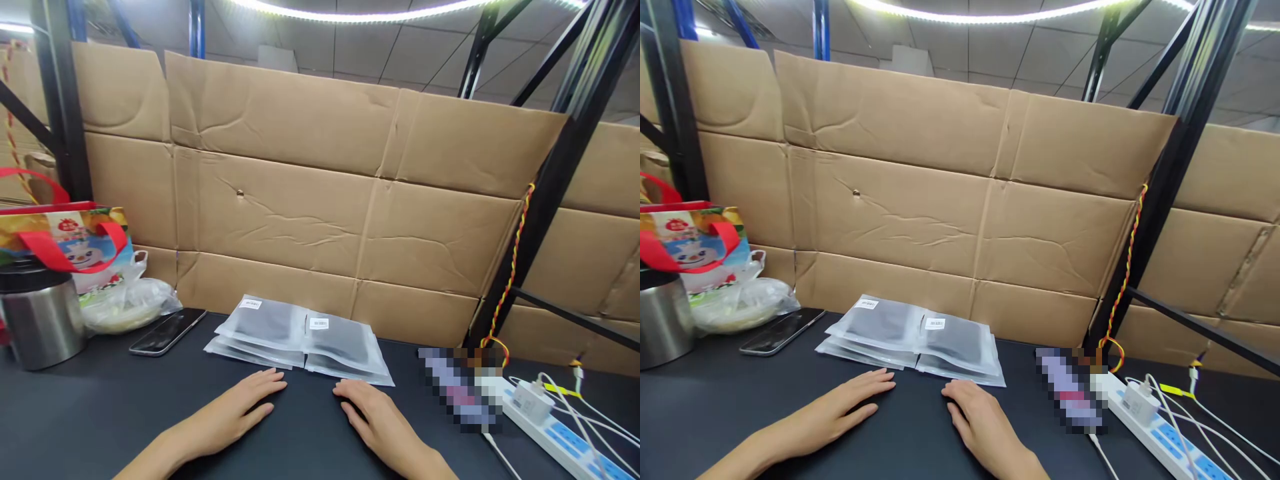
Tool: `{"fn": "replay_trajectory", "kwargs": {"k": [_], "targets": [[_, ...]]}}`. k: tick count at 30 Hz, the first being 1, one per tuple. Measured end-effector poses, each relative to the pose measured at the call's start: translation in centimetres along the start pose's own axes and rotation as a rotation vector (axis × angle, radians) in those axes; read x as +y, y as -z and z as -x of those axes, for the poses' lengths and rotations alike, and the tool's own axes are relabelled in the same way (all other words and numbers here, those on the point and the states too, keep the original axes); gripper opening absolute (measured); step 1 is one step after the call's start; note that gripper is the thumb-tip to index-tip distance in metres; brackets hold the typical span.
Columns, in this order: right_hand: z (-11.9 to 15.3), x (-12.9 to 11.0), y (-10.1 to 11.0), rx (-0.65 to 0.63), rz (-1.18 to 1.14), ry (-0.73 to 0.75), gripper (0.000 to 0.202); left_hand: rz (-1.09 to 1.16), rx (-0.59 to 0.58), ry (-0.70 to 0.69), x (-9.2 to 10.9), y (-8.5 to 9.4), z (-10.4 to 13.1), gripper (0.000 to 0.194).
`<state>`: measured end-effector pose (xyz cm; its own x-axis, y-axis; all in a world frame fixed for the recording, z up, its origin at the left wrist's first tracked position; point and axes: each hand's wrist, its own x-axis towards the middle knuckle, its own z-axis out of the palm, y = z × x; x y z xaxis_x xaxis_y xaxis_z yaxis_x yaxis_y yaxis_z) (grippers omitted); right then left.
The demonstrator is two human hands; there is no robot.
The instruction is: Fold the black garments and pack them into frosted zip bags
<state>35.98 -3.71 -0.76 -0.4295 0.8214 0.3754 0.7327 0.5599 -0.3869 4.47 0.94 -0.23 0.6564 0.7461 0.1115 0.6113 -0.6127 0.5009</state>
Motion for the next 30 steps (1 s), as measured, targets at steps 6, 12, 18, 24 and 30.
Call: {"fn": "replay_trajectory", "kwargs": {"k": [6,12,18,24,30], "targets": [[0.2,0.3,-0.2,0.007,0.017,0.018,0.028,-0.007,-0.032,0.021,-0.1,0.0,0.0,0.042],[-1.2,-0.4,-0.5,0.261,0.193,0.116,0.022,0.034,0.001,-0.026,-0.7,-0.4,-0.1,0.041],[-7.1,-2.2,-2.1,0.395,0.383,0.213,0.015,0.007,0.003,-0.049,-0.1,-0.2,-0.1,0.041],[-7.1,-2.6,-2.7,0.465,0.478,0.214,0.025,-0.037,0.068,-0.083,-0.2,-0.2,-0.1,0.039],[-1.1,-6.0,-1.8,0.434,0.439,0.273,0.017,-0.12,0.344,-0.248,3.7,-0.8,0.0,0.026]]}}
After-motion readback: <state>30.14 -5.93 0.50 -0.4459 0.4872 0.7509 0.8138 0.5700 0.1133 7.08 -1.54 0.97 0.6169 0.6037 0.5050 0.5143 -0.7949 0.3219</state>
